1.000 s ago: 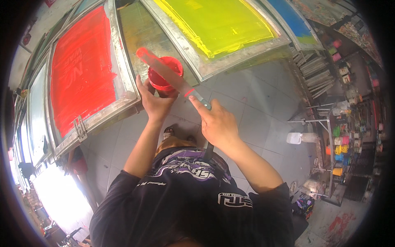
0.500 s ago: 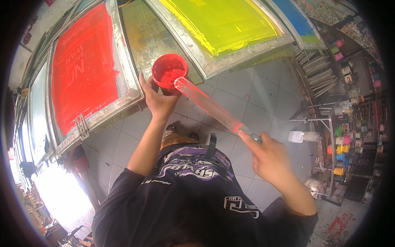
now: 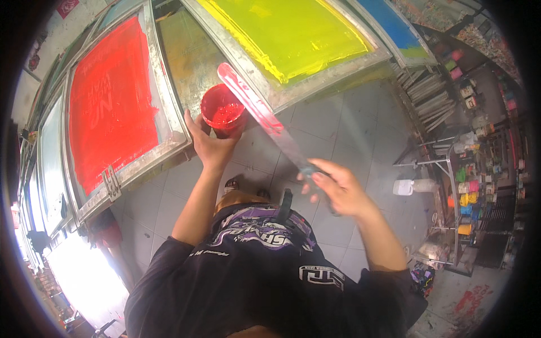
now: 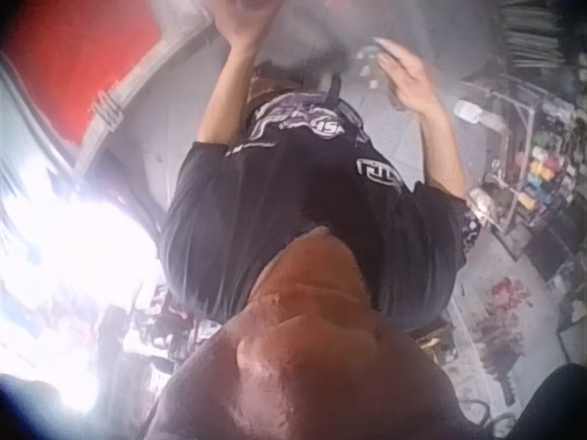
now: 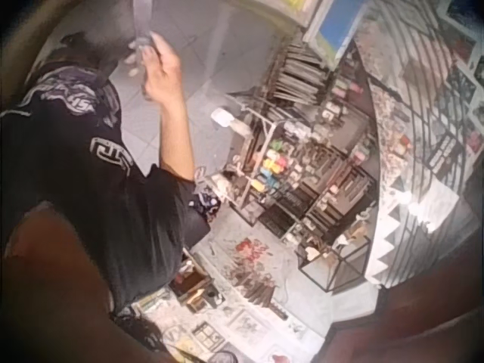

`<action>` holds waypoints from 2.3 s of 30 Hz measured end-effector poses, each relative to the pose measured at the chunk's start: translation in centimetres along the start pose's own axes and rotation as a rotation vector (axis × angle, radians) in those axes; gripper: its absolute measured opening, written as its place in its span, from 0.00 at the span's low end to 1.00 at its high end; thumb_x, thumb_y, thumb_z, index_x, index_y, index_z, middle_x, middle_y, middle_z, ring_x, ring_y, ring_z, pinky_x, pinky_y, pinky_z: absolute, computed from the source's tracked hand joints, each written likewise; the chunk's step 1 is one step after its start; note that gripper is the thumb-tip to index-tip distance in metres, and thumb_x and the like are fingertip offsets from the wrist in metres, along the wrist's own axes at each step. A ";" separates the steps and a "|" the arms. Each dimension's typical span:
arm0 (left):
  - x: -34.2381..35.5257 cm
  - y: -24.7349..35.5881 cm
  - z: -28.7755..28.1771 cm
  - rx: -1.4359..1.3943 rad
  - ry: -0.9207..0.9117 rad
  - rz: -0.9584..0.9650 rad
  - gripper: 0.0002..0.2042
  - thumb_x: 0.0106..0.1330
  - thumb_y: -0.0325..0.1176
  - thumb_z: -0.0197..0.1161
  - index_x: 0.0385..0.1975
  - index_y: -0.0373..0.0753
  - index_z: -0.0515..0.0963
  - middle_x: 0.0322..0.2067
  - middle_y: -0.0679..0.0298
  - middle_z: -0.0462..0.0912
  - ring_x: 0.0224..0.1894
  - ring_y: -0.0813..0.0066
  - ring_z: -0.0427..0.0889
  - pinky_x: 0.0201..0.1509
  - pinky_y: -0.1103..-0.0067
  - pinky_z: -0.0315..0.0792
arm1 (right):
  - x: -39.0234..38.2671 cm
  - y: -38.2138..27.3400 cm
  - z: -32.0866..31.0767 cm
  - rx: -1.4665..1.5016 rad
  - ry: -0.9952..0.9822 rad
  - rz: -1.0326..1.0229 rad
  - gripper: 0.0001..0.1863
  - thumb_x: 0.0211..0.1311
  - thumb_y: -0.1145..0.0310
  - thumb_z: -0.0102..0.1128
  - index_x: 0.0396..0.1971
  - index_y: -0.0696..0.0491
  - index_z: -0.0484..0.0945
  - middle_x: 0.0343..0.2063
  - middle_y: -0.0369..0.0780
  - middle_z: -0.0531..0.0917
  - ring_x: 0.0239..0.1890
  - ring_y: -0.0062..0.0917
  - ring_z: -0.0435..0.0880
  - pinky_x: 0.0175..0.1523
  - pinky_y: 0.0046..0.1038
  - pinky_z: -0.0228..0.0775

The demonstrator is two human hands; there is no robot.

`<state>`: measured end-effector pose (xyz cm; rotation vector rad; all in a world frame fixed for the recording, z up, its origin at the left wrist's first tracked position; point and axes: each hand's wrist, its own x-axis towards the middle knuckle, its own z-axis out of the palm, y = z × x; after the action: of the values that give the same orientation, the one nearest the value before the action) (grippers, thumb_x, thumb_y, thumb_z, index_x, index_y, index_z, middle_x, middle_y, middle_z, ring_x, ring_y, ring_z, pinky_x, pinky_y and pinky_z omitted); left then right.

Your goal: The person scoops red ink from a container and spreads it evenly across a screen printing frame using a metal spatula. The person repeatedly adds ink and smooths the surface to prepare the screen for printing.

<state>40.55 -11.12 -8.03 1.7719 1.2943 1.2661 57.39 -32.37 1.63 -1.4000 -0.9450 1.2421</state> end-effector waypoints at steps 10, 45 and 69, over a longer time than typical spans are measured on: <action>0.0 -0.7 0.3 -0.057 0.048 0.072 0.57 0.36 0.39 0.78 0.63 0.26 0.44 0.45 0.55 0.72 0.46 0.61 0.76 0.52 0.72 0.70 | 6.0 2.3 4.4 -0.216 0.061 0.085 0.19 0.72 0.69 0.41 0.60 0.54 0.67 0.21 0.36 0.76 0.16 0.16 0.71 0.21 0.19 0.65; 0.0 -0.3 0.2 -0.017 0.079 0.065 0.59 0.35 0.40 0.80 0.64 0.27 0.44 0.45 0.55 0.73 0.47 0.62 0.76 0.52 0.73 0.71 | -5.0 -1.6 -2.7 -0.356 0.081 0.220 0.19 0.69 0.72 0.43 0.58 0.56 0.69 0.16 0.34 0.73 0.15 0.15 0.70 0.20 0.19 0.63; -4.0 -3.6 -18.9 0.106 0.450 0.354 0.48 0.47 0.31 0.74 0.64 0.27 0.46 0.54 0.51 0.68 0.53 0.59 0.72 0.60 0.68 0.64 | 6.5 1.8 8.1 0.060 0.126 -0.238 0.34 0.60 0.77 0.57 0.65 0.62 0.54 0.32 0.39 0.76 0.23 0.18 0.75 0.26 0.19 0.70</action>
<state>21.42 -14.84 -5.63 1.9190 1.3365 1.9119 50.41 -25.06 -1.22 -1.2629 -0.9486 0.9864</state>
